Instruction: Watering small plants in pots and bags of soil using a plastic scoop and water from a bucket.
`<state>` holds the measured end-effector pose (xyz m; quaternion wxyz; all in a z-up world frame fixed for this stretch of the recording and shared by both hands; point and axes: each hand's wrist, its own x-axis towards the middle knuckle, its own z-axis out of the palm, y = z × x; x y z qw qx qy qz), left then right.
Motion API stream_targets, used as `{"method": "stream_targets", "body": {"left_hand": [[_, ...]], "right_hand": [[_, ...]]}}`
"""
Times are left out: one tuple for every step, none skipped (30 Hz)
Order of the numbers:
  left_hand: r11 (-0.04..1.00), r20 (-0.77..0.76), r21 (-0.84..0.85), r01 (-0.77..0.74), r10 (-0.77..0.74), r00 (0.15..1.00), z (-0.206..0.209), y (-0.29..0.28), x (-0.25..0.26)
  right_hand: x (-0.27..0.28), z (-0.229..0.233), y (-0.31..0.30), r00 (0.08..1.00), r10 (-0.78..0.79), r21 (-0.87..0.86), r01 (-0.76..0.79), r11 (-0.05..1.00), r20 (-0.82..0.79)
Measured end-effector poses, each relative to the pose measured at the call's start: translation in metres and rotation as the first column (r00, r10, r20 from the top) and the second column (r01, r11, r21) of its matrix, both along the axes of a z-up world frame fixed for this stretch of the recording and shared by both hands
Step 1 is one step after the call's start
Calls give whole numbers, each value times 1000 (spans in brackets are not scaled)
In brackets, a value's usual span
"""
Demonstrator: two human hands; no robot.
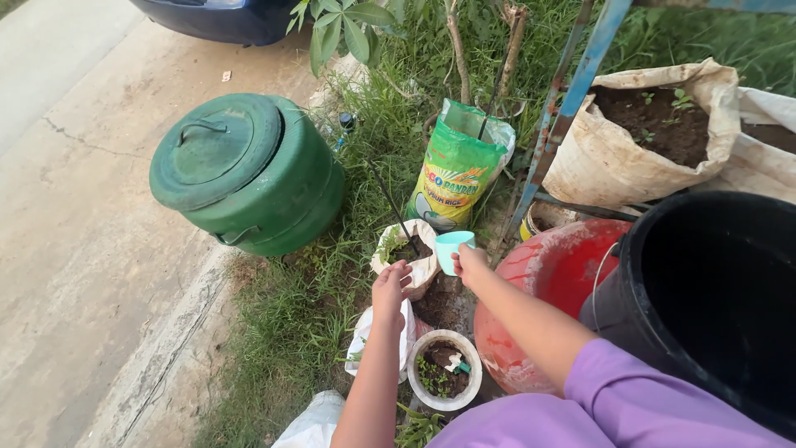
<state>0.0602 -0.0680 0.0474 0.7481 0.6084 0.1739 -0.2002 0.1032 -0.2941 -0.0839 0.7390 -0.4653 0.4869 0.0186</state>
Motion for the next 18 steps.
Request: {"method": "stream_targets", "body": {"left_hand": [[1000, 0, -1, 1, -1, 1000, 1, -4, -1], [1000, 7, -7, 25, -24, 1000, 2, -8, -1], [999, 15, -14, 48, -48, 999, 3, -12, -2], [999, 16, -15, 49, -49, 999, 4, -15, -2], [998, 1, -9, 58, -58, 998, 5, -18, -3], [998, -11, -4, 66, -66, 998, 7, -21, -2], [998, -8, -6, 66, -66, 998, 7, -23, -1], [997, -20, -3, 72, -72, 997, 8, -24, -1], [997, -31, 0, 79, -79, 996, 8, -26, -1], [997, -28, -1, 77, -77, 997, 6, -28, 0], [997, -29, -11, 80, -81, 996, 4, -30, 0], [996, -32, -20, 83, -84, 996, 1, -31, 0], [997, -30, -19, 81, -82, 996, 4, -31, -2], [996, -22, -19, 84, -84, 996, 8, -31, -4], [996, -14, -19, 86, -86, 996, 11, -31, -5], [997, -10, -20, 80, -81, 997, 12, -29, -6], [996, -12, -31, 79, -79, 997, 13, -28, -7], [996, -15, -42, 77, -78, 997, 14, -27, -8]], "right_hand": [[2, 5, -4, 1000, -1, -1, 1, 1000, 0], [4, 11, -8, 999, -31, -67, 29, 997, -29], [7, 16, -12, 997, -62, -133, 54, 990, -56], [18, 7, -25, 996, -64, -135, 56, 989, -54], [29, -2, -39, 996, -89, -158, 86, 984, -14], [42, -10, -53, 993, -112, -181, 115, 977, 30], [67, -30, -75, 993, -111, -183, 116, 976, 33], [92, -49, -97, 994, -57, -301, 83, 950, 96], [117, -68, -119, 988, 6, -417, 59, 907, 152], [78, -22, -142, 988, 7, -417, 59, 907, 155], [91, 37, -128, 994, 35, -520, 22, 854, 100], [110, 106, -103, 998, 56, -614, -20, 789, 40], [117, 146, -108, 997, 70, -697, -65, 714, -22], [126, 186, -111, 994, 78, -769, -113, 630, -83], [132, 228, -112, 987, 78, -828, -163, 537, -144], [150, 213, -145, 977, 74, -875, -214, 435, -202], [173, 207, -164, 964, 62, -907, -264, 328, -259], [211, 213, -167, 949, 44, -924, -314, 217, -312]]}}
